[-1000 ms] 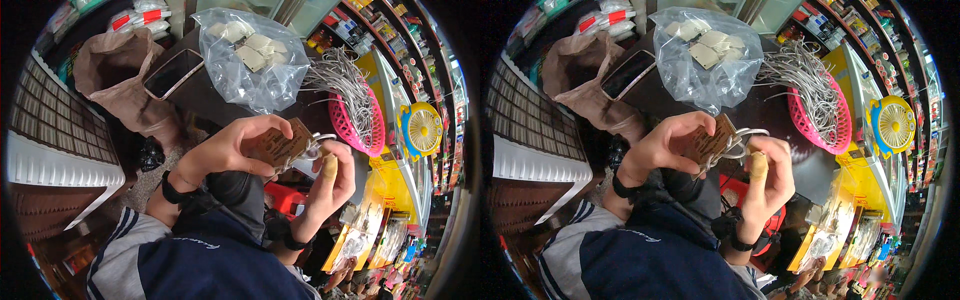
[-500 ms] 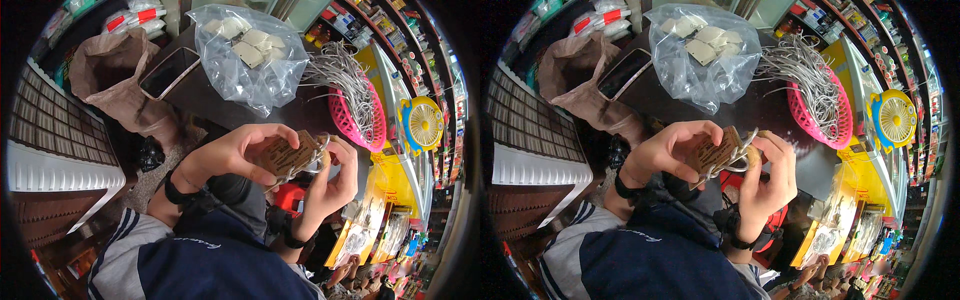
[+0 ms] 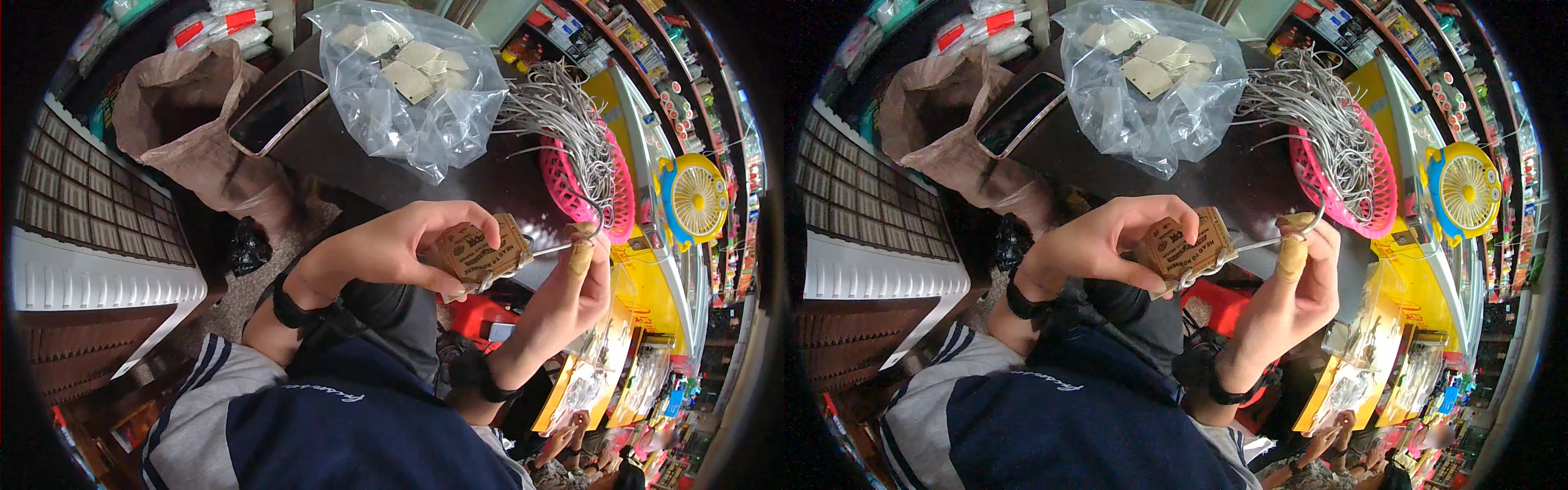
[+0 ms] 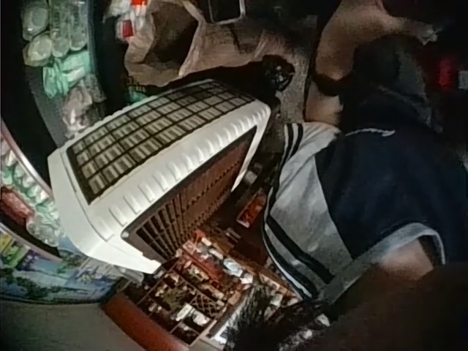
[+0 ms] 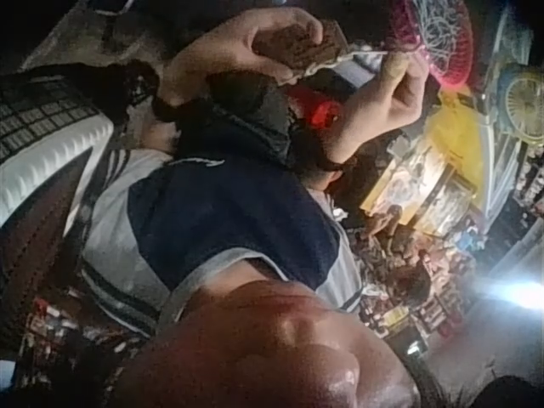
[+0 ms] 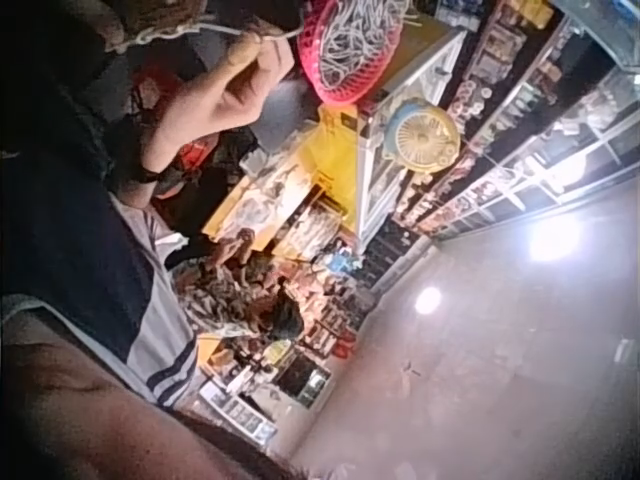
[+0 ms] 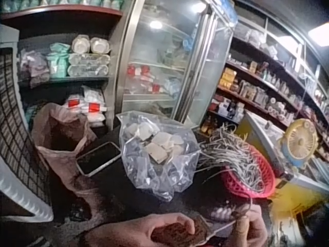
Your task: Threading and tying wires through small synthetic leather or fabric labels/tags.
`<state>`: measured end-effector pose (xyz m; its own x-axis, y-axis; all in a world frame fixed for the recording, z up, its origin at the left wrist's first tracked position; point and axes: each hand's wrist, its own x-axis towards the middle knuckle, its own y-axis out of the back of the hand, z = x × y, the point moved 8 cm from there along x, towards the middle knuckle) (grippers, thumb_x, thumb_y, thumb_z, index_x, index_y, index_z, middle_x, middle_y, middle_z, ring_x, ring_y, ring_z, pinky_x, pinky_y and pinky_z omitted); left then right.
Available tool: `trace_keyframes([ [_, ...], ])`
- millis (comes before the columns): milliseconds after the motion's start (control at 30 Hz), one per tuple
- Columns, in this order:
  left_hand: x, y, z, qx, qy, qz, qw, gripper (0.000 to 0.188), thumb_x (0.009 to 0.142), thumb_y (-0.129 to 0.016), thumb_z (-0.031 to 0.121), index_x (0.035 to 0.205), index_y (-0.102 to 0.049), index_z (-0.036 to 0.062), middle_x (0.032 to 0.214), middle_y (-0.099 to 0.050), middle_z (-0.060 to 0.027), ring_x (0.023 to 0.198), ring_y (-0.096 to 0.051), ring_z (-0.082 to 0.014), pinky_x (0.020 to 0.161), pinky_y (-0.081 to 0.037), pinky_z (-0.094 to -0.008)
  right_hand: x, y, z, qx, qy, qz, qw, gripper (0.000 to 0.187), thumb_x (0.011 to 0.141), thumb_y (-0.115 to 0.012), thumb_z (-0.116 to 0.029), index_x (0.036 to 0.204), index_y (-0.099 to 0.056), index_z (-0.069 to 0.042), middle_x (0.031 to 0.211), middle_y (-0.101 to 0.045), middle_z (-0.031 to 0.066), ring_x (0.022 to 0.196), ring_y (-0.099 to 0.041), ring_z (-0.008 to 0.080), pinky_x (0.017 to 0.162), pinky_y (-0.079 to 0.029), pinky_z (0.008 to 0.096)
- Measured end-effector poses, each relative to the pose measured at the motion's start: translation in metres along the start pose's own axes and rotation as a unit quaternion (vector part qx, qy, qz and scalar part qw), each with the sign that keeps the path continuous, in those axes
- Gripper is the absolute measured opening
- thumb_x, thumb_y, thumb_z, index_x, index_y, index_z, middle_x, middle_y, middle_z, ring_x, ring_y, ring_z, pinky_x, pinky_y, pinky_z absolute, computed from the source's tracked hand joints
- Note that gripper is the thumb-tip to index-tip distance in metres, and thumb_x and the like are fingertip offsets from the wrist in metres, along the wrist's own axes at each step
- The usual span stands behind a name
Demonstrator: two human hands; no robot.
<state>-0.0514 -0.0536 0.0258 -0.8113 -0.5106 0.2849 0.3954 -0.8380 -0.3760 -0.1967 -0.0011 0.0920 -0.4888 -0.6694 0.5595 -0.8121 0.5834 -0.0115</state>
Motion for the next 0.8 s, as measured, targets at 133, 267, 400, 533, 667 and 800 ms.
trace_keyframes([
  [133, -0.006, 0.007, 0.001, 0.013, 0.004, 0.021, 1.000, 0.052, 0.070, -0.074, -0.004, 0.113, -0.046, 0.0050, 0.106, -0.056, -0.0048, 0.094, -0.059, -0.0110, 0.079, -0.051, -0.0264, 0.000, 0.004, 0.002, -0.086, -0.024, -0.020, 0.996, 0.010, 0.088, -0.056, -0.005, 0.086, -0.059, 0.004, 0.092, -0.059, 0.0078, 0.083, -0.055, 0.0136, 0.075, -0.042, 0.0243],
  [267, -0.008, 0.020, 0.008, 0.046, -0.001, 0.093, 0.995, 0.052, 0.071, -0.074, -0.003, 0.113, -0.046, 0.0046, 0.104, -0.056, -0.0040, 0.092, -0.058, -0.0104, 0.077, -0.051, -0.0257, -0.003, 0.003, 0.001, -0.112, -0.040, -0.061, 0.991, 0.008, 0.088, -0.055, -0.004, 0.087, -0.059, 0.004, 0.090, -0.060, 0.0068, 0.079, -0.054, 0.0133, 0.075, -0.043, 0.0235],
  [400, -0.007, 0.026, 0.003, -0.056, -0.029, 0.116, 0.991, 0.055, 0.072, -0.075, 0.004, 0.118, -0.043, 0.0043, 0.104, -0.056, -0.0052, 0.087, -0.059, -0.0121, 0.072, -0.051, -0.0255, -0.014, -0.027, -0.004, -0.100, -0.011, -0.170, 0.980, 0.011, 0.077, -0.061, 0.006, 0.089, -0.061, 0.003, 0.088, -0.061, 0.0082, 0.077, -0.054, 0.0131, 0.072, -0.043, 0.0233],
  [533, -0.007, 0.024, 0.000, -0.188, -0.066, 0.070, 0.977, 0.053, 0.077, -0.070, 0.001, 0.123, -0.043, 0.0026, 0.117, -0.052, -0.0060, 0.099, -0.055, -0.0128, 0.080, -0.050, -0.0284, -0.024, -0.044, -0.008, -0.103, -0.013, -0.190, 0.976, 0.021, 0.072, -0.063, 0.009, 0.091, -0.063, 0.001, 0.086, -0.062, 0.0073, 0.066, -0.051, 0.0105, 0.062, -0.041, 0.0221],
  [667, -0.007, 0.025, -0.003, -0.226, -0.066, 0.057, 0.970, 0.055, 0.077, -0.070, 0.002, 0.124, -0.043, 0.0024, 0.118, -0.052, -0.0069, 0.101, -0.054, -0.0139, 0.079, -0.050, -0.0299, -0.028, -0.053, -0.013, -0.090, 0.016, -0.192, 0.977, 0.018, 0.073, -0.064, 0.008, 0.089, -0.063, 0.001, 0.084, -0.062, 0.0069, 0.063, -0.048, 0.0100, 0.057, -0.038, 0.0209],
  [800, -0.007, 0.021, -0.002, -0.237, -0.069, 0.039, 0.968, 0.057, 0.077, -0.070, 0.002, 0.125, -0.041, 0.0023, 0.118, -0.052, -0.0070, 0.103, -0.053, -0.0151, 0.080, -0.050, -0.0305, -0.030, -0.053, -0.019, -0.099, 0.033, -0.183, 0.978, 0.016, 0.073, -0.065, 0.009, 0.088, -0.062, 0.002, 0.083, -0.062, 0.0069, 0.063, -0.049, 0.0102, 0.057, -0.039, 0.0206],
])
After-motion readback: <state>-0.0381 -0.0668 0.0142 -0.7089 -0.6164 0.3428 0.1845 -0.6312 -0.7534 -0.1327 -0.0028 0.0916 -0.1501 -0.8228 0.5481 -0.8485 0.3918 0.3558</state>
